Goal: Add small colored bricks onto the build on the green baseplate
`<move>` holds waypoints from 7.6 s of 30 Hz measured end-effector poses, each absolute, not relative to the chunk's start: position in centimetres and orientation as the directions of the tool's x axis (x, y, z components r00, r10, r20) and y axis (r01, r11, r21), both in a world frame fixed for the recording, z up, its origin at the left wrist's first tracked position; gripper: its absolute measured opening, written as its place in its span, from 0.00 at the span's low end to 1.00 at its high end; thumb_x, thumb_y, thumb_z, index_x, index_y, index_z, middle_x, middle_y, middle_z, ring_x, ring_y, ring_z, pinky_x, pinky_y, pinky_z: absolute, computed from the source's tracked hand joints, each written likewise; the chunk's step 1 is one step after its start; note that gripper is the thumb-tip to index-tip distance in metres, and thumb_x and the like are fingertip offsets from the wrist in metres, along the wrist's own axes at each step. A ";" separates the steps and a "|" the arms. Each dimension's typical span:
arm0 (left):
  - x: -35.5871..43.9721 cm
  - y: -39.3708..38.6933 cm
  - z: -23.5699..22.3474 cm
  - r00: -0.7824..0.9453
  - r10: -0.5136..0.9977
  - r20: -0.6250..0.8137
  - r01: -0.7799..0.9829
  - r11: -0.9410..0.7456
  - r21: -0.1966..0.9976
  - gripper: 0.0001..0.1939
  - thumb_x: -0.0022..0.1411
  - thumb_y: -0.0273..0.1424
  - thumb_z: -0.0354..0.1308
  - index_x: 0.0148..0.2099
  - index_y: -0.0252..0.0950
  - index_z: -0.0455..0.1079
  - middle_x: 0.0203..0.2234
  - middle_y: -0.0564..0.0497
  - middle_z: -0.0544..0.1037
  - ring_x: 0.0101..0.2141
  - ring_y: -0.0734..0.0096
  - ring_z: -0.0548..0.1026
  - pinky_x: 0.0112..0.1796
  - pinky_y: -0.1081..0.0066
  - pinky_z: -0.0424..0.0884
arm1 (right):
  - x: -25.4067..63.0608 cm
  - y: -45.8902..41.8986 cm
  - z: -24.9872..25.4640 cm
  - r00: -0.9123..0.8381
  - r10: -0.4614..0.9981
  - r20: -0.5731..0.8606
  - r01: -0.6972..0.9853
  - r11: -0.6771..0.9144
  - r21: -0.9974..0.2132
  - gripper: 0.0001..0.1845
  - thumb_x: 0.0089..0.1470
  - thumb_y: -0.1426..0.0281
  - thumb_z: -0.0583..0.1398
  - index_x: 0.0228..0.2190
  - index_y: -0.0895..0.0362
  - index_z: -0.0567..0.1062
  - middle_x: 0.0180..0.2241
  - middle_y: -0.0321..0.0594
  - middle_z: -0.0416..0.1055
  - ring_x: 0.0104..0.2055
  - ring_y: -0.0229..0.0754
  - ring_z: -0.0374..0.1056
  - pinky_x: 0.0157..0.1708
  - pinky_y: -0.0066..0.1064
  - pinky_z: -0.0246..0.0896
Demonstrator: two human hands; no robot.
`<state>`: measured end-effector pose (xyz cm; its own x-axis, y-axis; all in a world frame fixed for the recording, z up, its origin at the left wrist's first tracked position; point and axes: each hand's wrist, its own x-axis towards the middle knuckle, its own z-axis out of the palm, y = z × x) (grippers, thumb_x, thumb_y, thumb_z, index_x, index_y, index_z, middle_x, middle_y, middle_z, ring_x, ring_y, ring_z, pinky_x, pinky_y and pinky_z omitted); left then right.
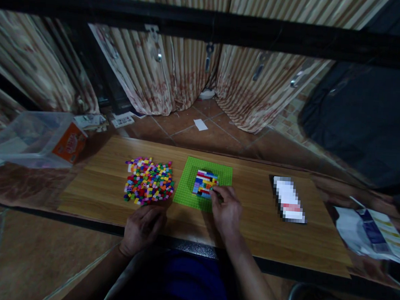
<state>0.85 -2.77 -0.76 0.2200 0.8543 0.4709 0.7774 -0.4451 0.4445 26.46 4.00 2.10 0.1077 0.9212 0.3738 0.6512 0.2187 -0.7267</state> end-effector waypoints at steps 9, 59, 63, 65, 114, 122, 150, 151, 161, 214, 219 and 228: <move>0.8 -2.8 -1.0 0.213 0.851 0.481 0.771 -0.448 0.452 0.09 0.61 0.29 0.55 0.44 0.38 0.69 0.34 0.48 0.78 0.35 0.66 0.76 0.36 0.67 0.72 | 26.1 6.0 2.4 0.081 0.932 0.352 0.714 0.192 -0.673 0.10 0.52 0.63 0.59 0.29 0.54 0.78 0.34 0.42 0.71 0.36 0.44 0.69 0.39 0.37 0.64; 1.1 -3.2 -1.2 0.208 0.881 0.425 0.755 -0.421 0.503 0.08 0.63 0.29 0.52 0.43 0.37 0.69 0.33 0.48 0.76 0.35 0.67 0.75 0.37 0.67 0.72 | 27.3 6.1 -0.2 0.180 0.965 0.189 0.544 0.063 -0.837 0.25 0.50 0.57 0.60 0.47 0.57 0.73 0.44 0.49 0.74 0.40 0.48 0.71 0.43 0.46 0.66; 1.2 -3.2 -1.2 0.206 0.872 0.445 0.754 -0.431 0.496 0.09 0.63 0.29 0.52 0.45 0.37 0.69 0.34 0.48 0.77 0.35 0.67 0.75 0.37 0.67 0.72 | 25.6 4.9 1.6 0.108 0.886 0.451 0.769 0.213 -0.603 0.20 0.55 0.59 0.57 0.45 0.56 0.74 0.47 0.51 0.70 0.50 0.53 0.65 0.51 0.50 0.61; 1.1 -3.2 -1.3 0.207 0.867 0.454 0.752 -0.437 0.493 0.09 0.62 0.28 0.52 0.45 0.37 0.69 0.34 0.48 0.77 0.35 0.68 0.75 0.37 0.68 0.72 | 23.7 4.3 2.5 -0.026 0.856 0.516 0.759 0.352 -0.547 0.15 0.59 0.64 0.54 0.43 0.55 0.75 0.46 0.48 0.70 0.49 0.49 0.66 0.52 0.45 0.61; 0.7 -2.9 -0.8 0.212 0.856 0.472 0.760 -0.448 0.471 0.09 0.62 0.28 0.54 0.44 0.38 0.69 0.34 0.48 0.77 0.35 0.66 0.75 0.37 0.67 0.72 | 15.8 6.3 3.7 -0.281 0.939 0.200 0.817 0.343 -0.463 0.16 0.60 0.77 0.50 0.39 0.55 0.76 0.37 0.44 0.74 0.40 0.44 0.68 0.42 0.34 0.61; 0.6 -2.8 -1.1 0.225 0.859 0.460 0.769 -0.447 0.458 0.09 0.61 0.28 0.55 0.45 0.38 0.69 0.35 0.48 0.77 0.36 0.65 0.75 0.37 0.66 0.72 | 16.7 4.1 4.1 -0.217 0.926 0.310 0.617 0.376 -0.691 0.17 0.59 0.77 0.49 0.42 0.54 0.75 0.38 0.42 0.74 0.42 0.41 0.70 0.44 0.32 0.64; 0.8 -2.8 -0.9 0.213 0.852 0.478 0.765 -0.449 0.461 0.09 0.62 0.28 0.55 0.45 0.38 0.68 0.35 0.50 0.78 0.35 0.67 0.75 0.37 0.67 0.71 | 26.9 3.8 2.6 0.180 0.927 0.330 0.686 0.122 -0.717 0.16 0.56 0.61 0.55 0.36 0.57 0.77 0.37 0.46 0.77 0.36 0.46 0.72 0.36 0.37 0.66; 0.8 -2.8 -1.0 0.213 0.852 0.478 0.767 -0.449 0.458 0.09 0.62 0.28 0.55 0.45 0.38 0.68 0.35 0.49 0.78 0.35 0.67 0.75 0.37 0.68 0.71 | 27.2 3.9 2.5 0.200 0.924 0.327 0.690 0.105 -0.717 0.16 0.56 0.60 0.55 0.36 0.57 0.77 0.36 0.45 0.77 0.35 0.45 0.72 0.36 0.37 0.66; 0.8 -2.8 -1.1 0.214 0.843 0.493 0.775 -0.454 0.440 0.09 0.61 0.28 0.56 0.45 0.37 0.68 0.35 0.50 0.78 0.35 0.67 0.75 0.37 0.68 0.71 | 25.8 5.1 2.6 0.108 0.931 0.348 0.735 0.162 -0.659 0.14 0.57 0.62 0.55 0.34 0.56 0.77 0.35 0.44 0.76 0.36 0.46 0.71 0.39 0.38 0.65; 0.8 -2.9 -1.1 0.209 0.857 0.472 0.779 -0.437 0.450 0.09 0.61 0.28 0.56 0.45 0.37 0.69 0.34 0.49 0.78 0.35 0.67 0.75 0.37 0.68 0.71 | 25.9 7.6 -1.3 0.282 0.931 0.232 0.484 0.071 -0.872 0.19 0.49 0.65 0.59 0.44 0.56 0.74 0.44 0.47 0.73 0.45 0.48 0.69 0.49 0.46 0.61; 0.8 -2.9 -1.1 0.205 0.865 0.458 0.785 -0.425 0.451 0.08 0.61 0.29 0.55 0.44 0.37 0.69 0.34 0.48 0.77 0.35 0.66 0.75 0.37 0.67 0.72 | 25.6 7.6 -1.4 0.309 0.935 0.173 0.426 0.027 -0.904 0.20 0.48 0.65 0.58 0.44 0.58 0.74 0.43 0.48 0.74 0.43 0.47 0.70 0.48 0.45 0.63; 0.8 -2.9 -1.0 0.207 0.864 0.460 0.780 -0.429 0.456 0.08 0.62 0.29 0.55 0.45 0.38 0.69 0.34 0.48 0.78 0.36 0.66 0.75 0.37 0.67 0.72 | 25.5 7.5 -1.7 0.284 0.930 0.234 0.434 0.093 -0.896 0.20 0.51 0.65 0.57 0.45 0.57 0.73 0.44 0.47 0.74 0.45 0.46 0.70 0.49 0.44 0.63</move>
